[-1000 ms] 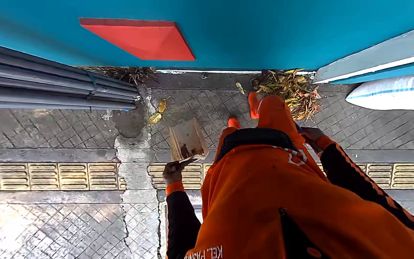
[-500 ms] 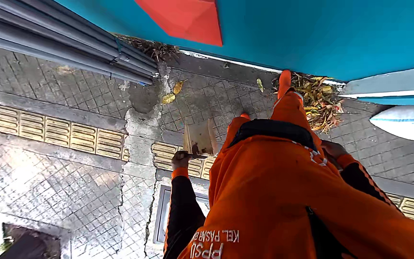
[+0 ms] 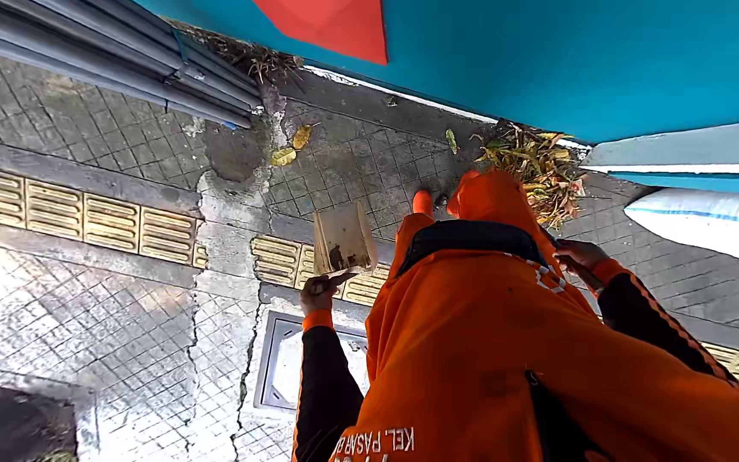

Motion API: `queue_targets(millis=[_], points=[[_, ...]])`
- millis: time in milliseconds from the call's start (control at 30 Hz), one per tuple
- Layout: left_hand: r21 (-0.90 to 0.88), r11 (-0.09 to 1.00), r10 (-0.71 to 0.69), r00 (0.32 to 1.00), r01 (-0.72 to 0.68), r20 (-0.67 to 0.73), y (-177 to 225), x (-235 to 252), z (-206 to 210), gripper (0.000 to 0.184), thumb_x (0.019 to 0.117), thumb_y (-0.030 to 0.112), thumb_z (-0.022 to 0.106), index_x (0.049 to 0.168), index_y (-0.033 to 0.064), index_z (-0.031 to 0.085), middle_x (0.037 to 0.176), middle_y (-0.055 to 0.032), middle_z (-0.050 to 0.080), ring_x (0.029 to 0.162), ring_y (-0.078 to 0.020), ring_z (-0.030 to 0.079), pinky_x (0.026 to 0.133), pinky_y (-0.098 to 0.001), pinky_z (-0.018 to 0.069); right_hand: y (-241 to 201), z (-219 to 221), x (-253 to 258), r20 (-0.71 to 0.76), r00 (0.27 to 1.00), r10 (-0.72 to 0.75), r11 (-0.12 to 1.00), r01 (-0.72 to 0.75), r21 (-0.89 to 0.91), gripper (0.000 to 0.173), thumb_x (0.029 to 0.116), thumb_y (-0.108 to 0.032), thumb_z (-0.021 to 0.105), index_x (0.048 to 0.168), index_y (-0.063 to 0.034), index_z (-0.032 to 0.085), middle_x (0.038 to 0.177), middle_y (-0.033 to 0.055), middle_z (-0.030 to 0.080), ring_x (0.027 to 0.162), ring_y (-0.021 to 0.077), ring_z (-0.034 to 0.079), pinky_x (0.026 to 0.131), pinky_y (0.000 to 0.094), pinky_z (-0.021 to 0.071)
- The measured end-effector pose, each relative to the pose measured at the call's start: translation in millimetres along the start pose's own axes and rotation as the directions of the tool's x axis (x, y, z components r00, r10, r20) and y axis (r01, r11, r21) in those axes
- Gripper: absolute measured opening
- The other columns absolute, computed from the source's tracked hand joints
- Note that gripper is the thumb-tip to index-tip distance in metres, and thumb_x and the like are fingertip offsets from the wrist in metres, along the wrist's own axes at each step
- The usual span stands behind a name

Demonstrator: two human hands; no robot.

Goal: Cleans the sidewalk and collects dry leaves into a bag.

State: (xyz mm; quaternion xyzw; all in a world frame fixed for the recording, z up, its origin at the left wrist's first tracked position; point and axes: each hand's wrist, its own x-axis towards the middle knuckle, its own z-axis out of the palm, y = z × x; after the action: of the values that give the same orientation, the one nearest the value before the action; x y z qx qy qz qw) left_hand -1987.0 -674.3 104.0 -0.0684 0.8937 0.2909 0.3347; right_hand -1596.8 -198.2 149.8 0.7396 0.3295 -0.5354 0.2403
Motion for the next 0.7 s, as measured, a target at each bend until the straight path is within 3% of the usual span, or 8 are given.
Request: queue_targets(millis=[200,400,600,700], points=[[-0.176,0.984,-0.061,0.991,0.04,-0.116,-22.4,-36.9,-7.7,0.045,0.0663,-0.017,0.079,0.108,-0.008,0.067,0.099,-0.017,0.072,0.088,-0.0191,0.069,0.08,-0.0369,0.0591,-24.8,10.6,11.3,0.028,1.0,0.001,0.999,0.0,-0.043,0.03,0.1032,-0.007,0.056,0.133,-0.0069,0.053,0.079,0.002,0.053,0.052,0.0066,0.048,0.046,0.0204,0.0416],[-0.196,0.972,-0.168,0.963,0.127,-0.209,-35.2,-59.1,-14.5,0.045,0.0672,-0.019,0.077,0.109,-0.0076,0.066,0.101,-0.0177,0.071,0.088,-0.0195,0.068,0.076,-0.0361,0.059,-49.5,10.1,11.6,0.044,0.999,0.0,0.989,0.007,-0.147,0.032,0.1034,-0.009,0.056,0.135,-0.0071,0.054,0.08,0.0029,0.056,0.054,0.0072,0.05,0.047,0.0207,0.0426],[-0.186,0.959,-0.254,0.941,0.215,-0.222,-34.1,-41.6,-26.4,0.044,0.0682,-0.017,0.078,0.11,-0.0066,0.066,0.103,-0.0189,0.07,0.088,-0.0215,0.067,0.076,-0.038,0.0587,-47.3,-3.3,18.8,0.038,0.999,0.024,0.987,-0.017,-0.159,0.034,0.1056,-0.015,0.054,0.139,-0.0109,0.054,0.082,0.0021,0.057,0.056,0.0069,0.051,0.049,0.0217,0.0434],[-0.192,0.946,-0.299,0.933,0.262,-0.198,-39.4,-14.7,-41.9,0.045,0.0675,-0.016,0.079,0.109,-0.0062,0.067,0.102,-0.0194,0.07,0.087,-0.023,0.067,0.075,-0.0391,0.0582,-53.8,10.6,14.3,0.012,0.998,0.054,0.994,-0.053,-0.091,0.027,0.1054,-0.013,0.053,0.132,-0.0092,0.055,0.076,0.0006,0.053,0.052,0.0067,0.049,0.045,0.0206,0.0412]])
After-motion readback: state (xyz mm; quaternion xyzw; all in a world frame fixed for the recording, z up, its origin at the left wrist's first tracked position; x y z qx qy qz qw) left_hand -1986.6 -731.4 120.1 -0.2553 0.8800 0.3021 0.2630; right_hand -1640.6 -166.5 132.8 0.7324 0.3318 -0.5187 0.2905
